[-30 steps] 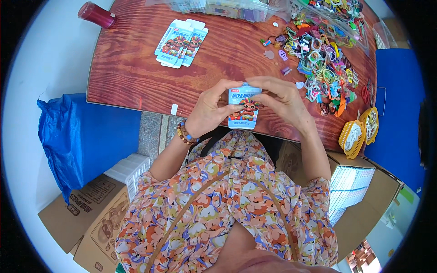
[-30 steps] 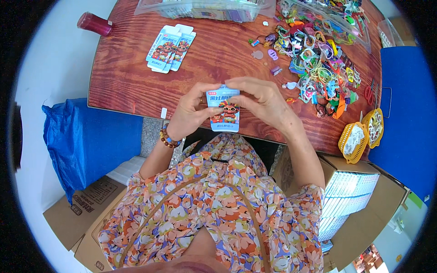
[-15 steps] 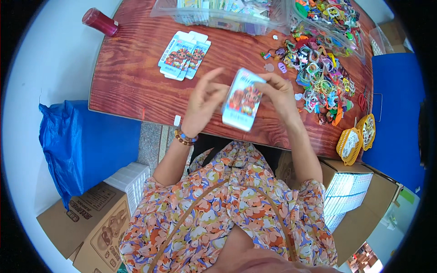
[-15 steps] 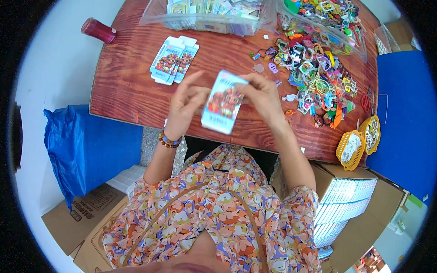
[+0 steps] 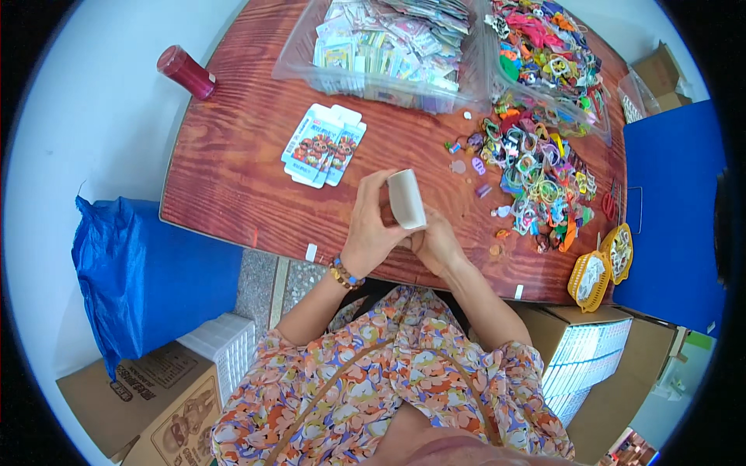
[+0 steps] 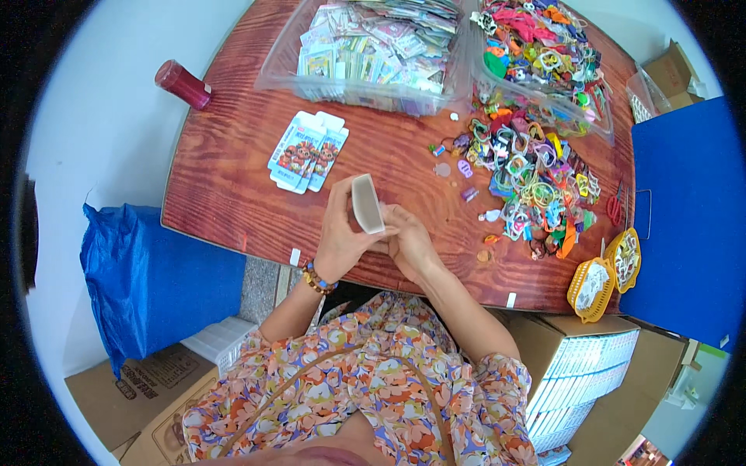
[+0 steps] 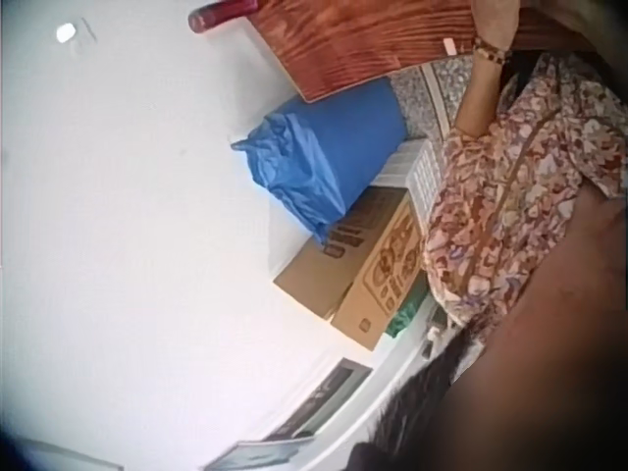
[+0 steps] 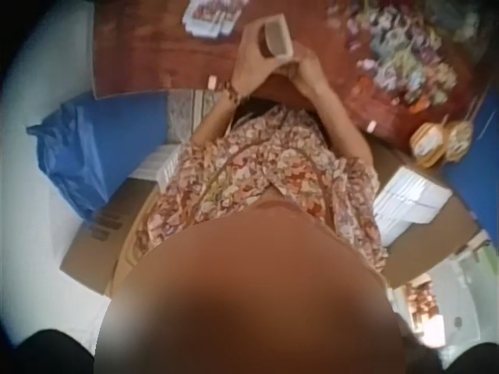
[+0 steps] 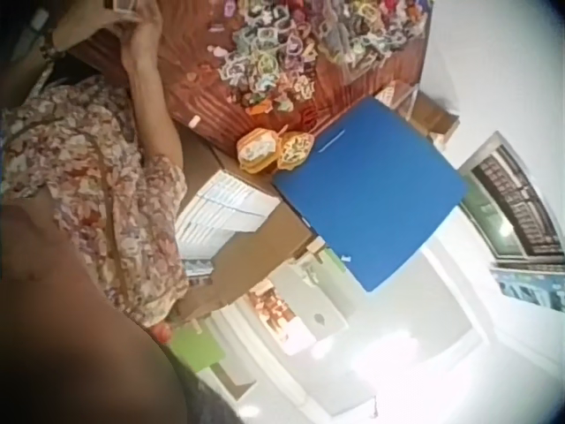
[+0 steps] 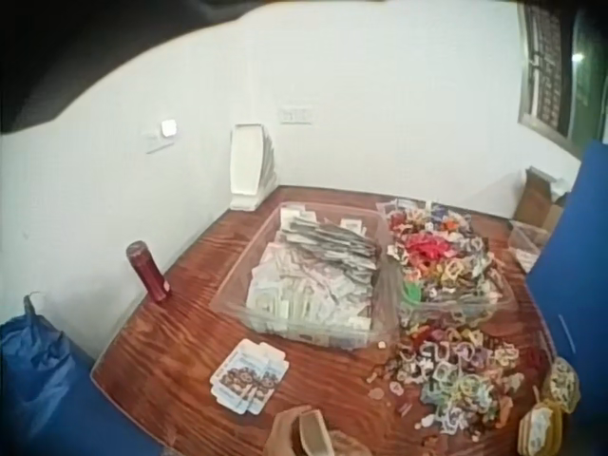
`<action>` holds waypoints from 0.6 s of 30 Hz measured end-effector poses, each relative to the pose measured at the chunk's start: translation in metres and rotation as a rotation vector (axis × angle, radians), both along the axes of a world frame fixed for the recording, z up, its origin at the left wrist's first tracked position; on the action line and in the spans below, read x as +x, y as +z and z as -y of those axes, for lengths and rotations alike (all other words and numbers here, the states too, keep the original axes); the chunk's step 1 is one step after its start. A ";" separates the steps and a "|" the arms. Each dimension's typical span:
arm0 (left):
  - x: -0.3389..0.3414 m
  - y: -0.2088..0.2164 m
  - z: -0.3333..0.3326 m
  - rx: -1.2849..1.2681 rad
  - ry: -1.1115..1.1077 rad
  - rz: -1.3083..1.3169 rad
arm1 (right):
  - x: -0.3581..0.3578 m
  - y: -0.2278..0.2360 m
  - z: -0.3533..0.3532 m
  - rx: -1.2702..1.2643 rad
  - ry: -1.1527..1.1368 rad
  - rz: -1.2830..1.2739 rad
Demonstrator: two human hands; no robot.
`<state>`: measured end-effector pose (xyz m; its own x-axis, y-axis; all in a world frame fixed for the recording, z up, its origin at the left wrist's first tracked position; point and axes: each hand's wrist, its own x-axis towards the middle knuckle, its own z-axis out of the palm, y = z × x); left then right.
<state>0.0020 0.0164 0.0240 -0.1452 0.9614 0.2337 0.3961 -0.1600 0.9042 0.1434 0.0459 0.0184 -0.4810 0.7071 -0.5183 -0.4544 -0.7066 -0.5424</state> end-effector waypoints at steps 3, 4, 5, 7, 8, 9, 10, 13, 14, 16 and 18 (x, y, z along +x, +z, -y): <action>-0.012 0.004 0.001 -0.083 -0.006 0.192 | 0.010 0.000 -0.019 0.272 0.401 0.369; -0.014 0.006 0.002 -0.075 -0.008 0.194 | 0.018 0.004 -0.034 0.278 0.399 0.373; -0.016 0.007 0.003 -0.147 0.024 0.358 | 0.022 0.016 -0.056 0.786 0.415 0.634; -0.029 0.002 0.005 -0.258 0.072 0.416 | 0.010 0.055 -0.095 1.223 0.319 0.825; -0.033 -0.002 0.008 -0.254 0.083 0.415 | 0.001 0.079 -0.113 1.144 0.230 0.779; -0.035 -0.006 0.009 -0.227 0.101 0.304 | -0.009 0.090 -0.138 1.270 0.213 0.890; -0.038 -0.008 0.009 -0.202 0.112 0.194 | -0.018 0.095 -0.165 1.392 0.186 1.007; -0.028 0.014 0.003 -0.208 0.043 0.110 | -0.047 0.083 -0.240 1.595 0.271 1.281; -0.027 0.018 0.005 -0.254 0.005 0.073 | -0.062 0.081 -0.255 1.570 0.391 1.346; -0.024 0.013 0.009 -0.195 -0.010 0.106 | -0.088 0.082 -0.272 1.472 0.531 1.407; -0.024 0.009 0.013 -0.268 -0.023 0.111 | -0.105 0.070 -0.287 1.523 0.557 1.450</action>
<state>-0.0216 0.0036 0.0331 -0.1333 0.9900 -0.0455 0.2910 0.0830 0.9531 0.0382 0.3331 0.0883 -0.6244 0.7788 0.0602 0.7200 0.6037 -0.3422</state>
